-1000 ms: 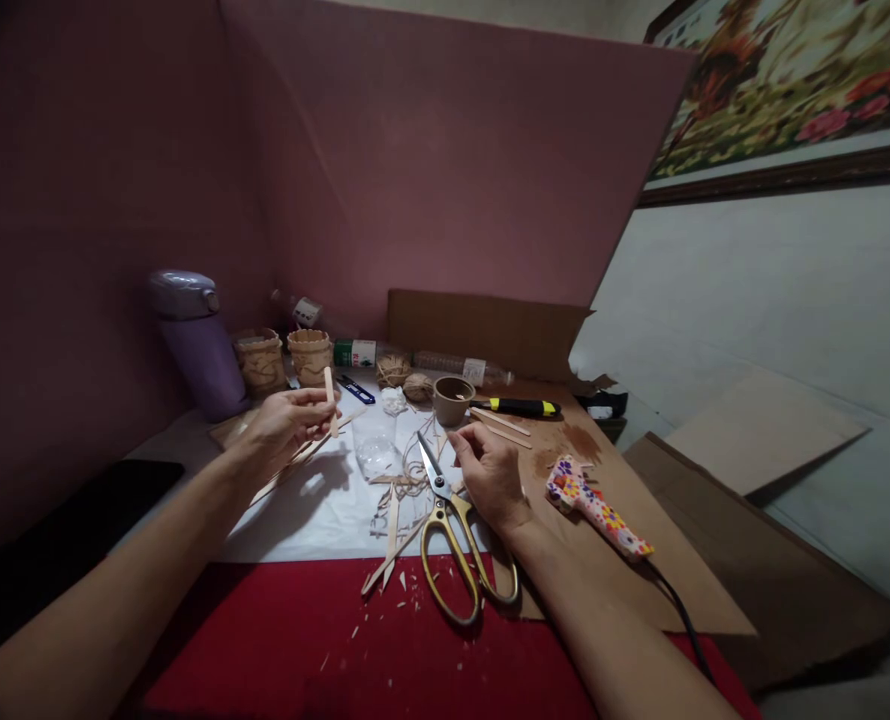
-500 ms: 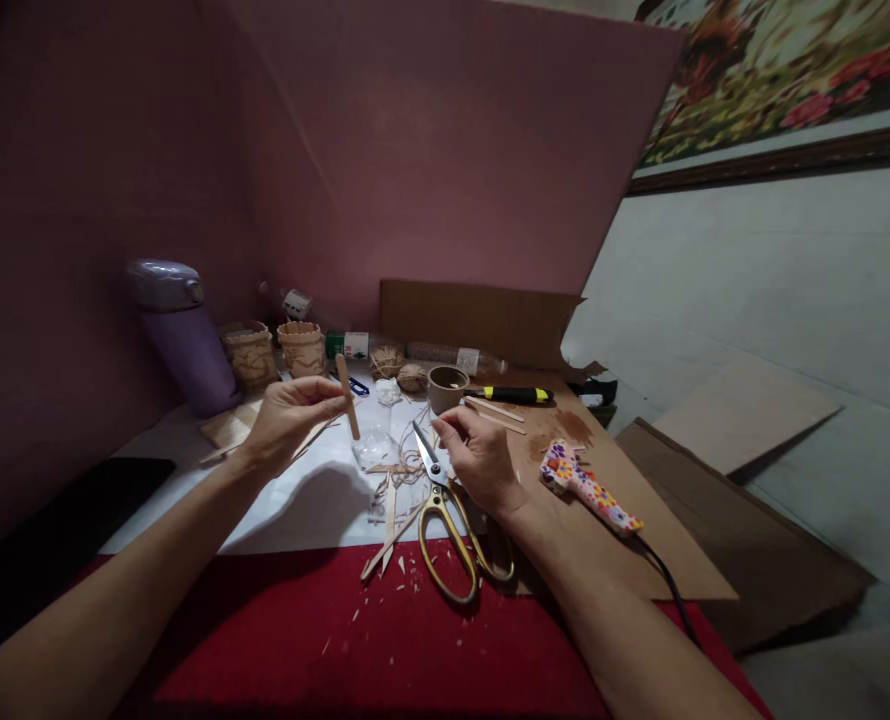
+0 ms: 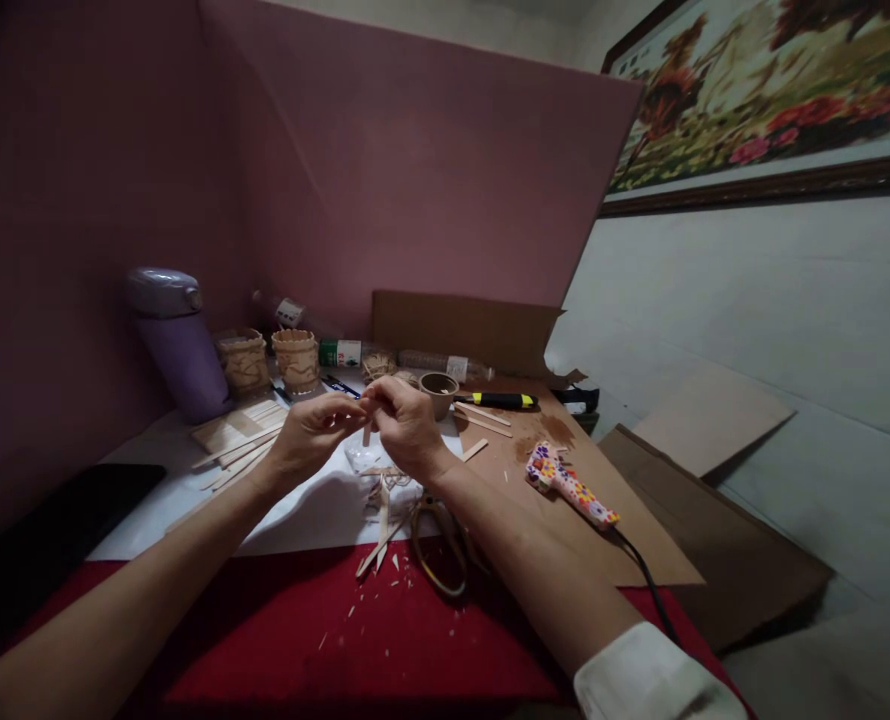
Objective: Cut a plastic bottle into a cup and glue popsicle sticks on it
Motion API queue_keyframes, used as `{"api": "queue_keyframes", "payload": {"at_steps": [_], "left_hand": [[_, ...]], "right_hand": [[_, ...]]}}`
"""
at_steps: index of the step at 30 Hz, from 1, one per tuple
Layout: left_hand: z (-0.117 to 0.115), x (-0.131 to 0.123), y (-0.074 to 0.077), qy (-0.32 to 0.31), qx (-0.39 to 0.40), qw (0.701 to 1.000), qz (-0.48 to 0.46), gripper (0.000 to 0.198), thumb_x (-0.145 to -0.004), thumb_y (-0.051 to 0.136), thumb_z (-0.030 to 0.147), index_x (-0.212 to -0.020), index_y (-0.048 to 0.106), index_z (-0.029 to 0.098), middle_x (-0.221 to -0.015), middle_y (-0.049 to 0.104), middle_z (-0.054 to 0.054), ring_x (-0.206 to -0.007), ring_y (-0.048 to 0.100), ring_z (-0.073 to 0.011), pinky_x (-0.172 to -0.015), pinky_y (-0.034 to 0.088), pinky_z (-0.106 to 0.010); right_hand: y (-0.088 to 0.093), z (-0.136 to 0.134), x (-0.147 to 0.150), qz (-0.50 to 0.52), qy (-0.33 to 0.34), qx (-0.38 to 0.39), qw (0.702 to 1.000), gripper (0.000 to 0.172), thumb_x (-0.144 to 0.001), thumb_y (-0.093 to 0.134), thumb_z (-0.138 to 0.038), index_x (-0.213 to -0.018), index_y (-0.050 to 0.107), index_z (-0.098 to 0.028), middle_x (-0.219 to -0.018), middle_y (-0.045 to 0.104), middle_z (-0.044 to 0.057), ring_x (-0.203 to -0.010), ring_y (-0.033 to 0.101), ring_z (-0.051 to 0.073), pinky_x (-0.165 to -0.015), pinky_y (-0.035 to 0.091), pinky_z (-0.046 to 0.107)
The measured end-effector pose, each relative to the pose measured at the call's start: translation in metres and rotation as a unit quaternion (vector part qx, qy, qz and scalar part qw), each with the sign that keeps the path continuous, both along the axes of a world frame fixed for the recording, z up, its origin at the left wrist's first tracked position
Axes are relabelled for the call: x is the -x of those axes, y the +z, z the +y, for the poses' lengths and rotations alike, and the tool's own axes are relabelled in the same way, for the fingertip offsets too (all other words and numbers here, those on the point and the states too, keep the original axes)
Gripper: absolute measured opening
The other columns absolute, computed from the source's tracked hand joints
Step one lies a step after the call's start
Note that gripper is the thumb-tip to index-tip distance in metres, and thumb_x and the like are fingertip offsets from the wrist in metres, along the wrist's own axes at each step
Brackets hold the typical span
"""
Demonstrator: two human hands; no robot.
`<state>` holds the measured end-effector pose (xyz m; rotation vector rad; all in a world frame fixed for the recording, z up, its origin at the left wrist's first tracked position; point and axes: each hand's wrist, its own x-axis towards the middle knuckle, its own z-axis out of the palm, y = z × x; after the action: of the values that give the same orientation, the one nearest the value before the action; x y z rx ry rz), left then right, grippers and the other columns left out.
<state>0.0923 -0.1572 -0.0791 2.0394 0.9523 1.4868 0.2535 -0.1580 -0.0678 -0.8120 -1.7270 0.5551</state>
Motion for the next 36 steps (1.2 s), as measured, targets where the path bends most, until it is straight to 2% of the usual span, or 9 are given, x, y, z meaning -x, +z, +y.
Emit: {"api": "queue_keyframes", "payload": {"at_steps": [6, 9, 11, 15, 19, 24, 27, 33, 36], "left_hand": [[0.006, 0.009, 0.001, 0.110, -0.074, 0.988, 0.081, 0.016, -0.084, 0.058, 0.020, -0.095, 0.069, 0.017, -0.097, 0.064, -0.007, -0.066, 0.055, -0.0130, -0.064, 0.045, -0.028], [0.009, 0.009, -0.003, 0.140, -0.055, 0.983, 0.106, 0.027, -0.086, 0.060, 0.032, -0.109, 0.066, 0.018, -0.111, 0.061, -0.009, -0.077, 0.059, -0.0164, -0.070, 0.049, -0.031], [0.011, 0.009, -0.005, 0.145, -0.018, 0.984, 0.102, 0.045, -0.083, 0.063, 0.045, -0.119, 0.062, 0.017, -0.119, 0.058, -0.012, -0.094, 0.061, -0.0234, -0.078, 0.052, -0.037], [0.017, 0.011, -0.011, 0.083, 0.126, 0.987, 0.051, 0.081, -0.072, 0.068, 0.061, -0.135, 0.049, 0.014, -0.135, 0.053, -0.020, -0.123, 0.053, -0.0361, -0.096, 0.048, -0.049], [0.024, 0.011, -0.023, -0.009, 0.205, 0.979, 0.006, 0.095, -0.063, 0.077, 0.057, -0.140, 0.041, 0.015, -0.141, 0.051, -0.021, -0.134, 0.045, -0.0382, -0.105, 0.040, -0.052], [0.035, 0.011, -0.037, -0.069, 0.222, 0.972, -0.038, 0.077, -0.062, 0.082, 0.049, -0.126, 0.051, 0.020, -0.125, 0.061, -0.016, -0.121, 0.056, -0.0339, -0.099, 0.046, -0.049], [0.041, 0.012, -0.043, -0.085, 0.226, 0.968, -0.063, 0.076, -0.061, 0.084, 0.047, -0.124, 0.053, 0.019, -0.116, 0.062, -0.015, -0.114, 0.059, -0.0318, -0.095, 0.048, -0.049], [0.046, 0.016, -0.052, -0.095, 0.208, 0.973, -0.046, 0.085, -0.068, 0.081, 0.046, -0.141, 0.045, 0.021, -0.116, 0.061, -0.014, -0.100, 0.063, -0.0269, -0.090, 0.049, -0.048], [0.045, 0.017, -0.053, -0.082, 0.181, 0.980, -0.003, 0.085, -0.072, 0.078, 0.045, -0.146, 0.043, 0.021, -0.118, 0.062, -0.013, -0.103, 0.063, -0.0266, -0.094, 0.048, -0.047]], "right_hand": [[-0.020, 0.011, -0.013, 0.096, -0.005, 0.017, 0.995, 0.014, -0.083, 0.063, -0.029, -0.095, 0.057, -0.023, -0.069, 0.058, -0.005, -0.052, 0.057, 0.011, -0.049, 0.044, 0.023], [-0.025, 0.011, -0.018, 0.093, 0.007, 0.017, 0.996, 0.014, -0.084, 0.064, -0.031, -0.095, 0.059, -0.023, -0.072, 0.062, -0.003, -0.053, 0.059, 0.011, -0.049, 0.046, 0.023], [-0.026, 0.011, -0.019, 0.093, 0.011, 0.014, 0.996, 0.013, -0.084, 0.063, -0.031, -0.094, 0.061, -0.023, -0.074, 0.063, -0.003, -0.054, 0.060, 0.011, -0.049, 0.047, 0.023], [-0.028, 0.011, -0.018, 0.086, 0.025, 0.010, 0.996, 0.009, -0.084, 0.062, -0.028, -0.092, 0.062, -0.023, -0.074, 0.064, -0.002, -0.056, 0.062, 0.012, -0.049, 0.048, 0.023], [-0.034, 0.014, -0.017, 0.065, 0.033, 0.002, 0.997, 0.009, -0.085, 0.060, -0.024, -0.093, 0.064, -0.023, -0.068, 0.063, -0.002, -0.054, 0.060, 0.012, -0.050, 0.047, 0.023], [-0.039, 0.015, -0.017, 0.049, 0.051, -0.009, 0.997, 0.009, -0.087, 0.058, -0.024, -0.093, 0.065, -0.022, -0.065, 0.063, -0.002, -0.054, 0.060, 0.012, -0.051, 0.048, 0.024], [-0.037, 0.015, -0.016, 0.060, 0.067, -0.010, 0.996, 0.008, -0.088, 0.059, -0.026, -0.092, 0.065, -0.022, -0.067, 0.062, -0.002, -0.055, 0.059, 0.012, -0.050, 0.049, 0.024], [-0.033, 0.014, -0.013, 0.066, 0.104, 0.000, 0.992, 0.012, -0.090, 0.060, -0.033, -0.092, 0.066, -0.022, -0.069, 0.059, -0.001, -0.056, 0.058, 0.012, -0.051, 0.050, 0.025], [-0.032, 0.014, -0.012, 0.065, 0.111, 0.008, 0.992, 0.014, -0.090, 0.061, -0.035, -0.092, 0.066, -0.023, -0.068, 0.059, -0.002, -0.056, 0.057, 0.012, -0.052, 0.050, 0.025]]}}
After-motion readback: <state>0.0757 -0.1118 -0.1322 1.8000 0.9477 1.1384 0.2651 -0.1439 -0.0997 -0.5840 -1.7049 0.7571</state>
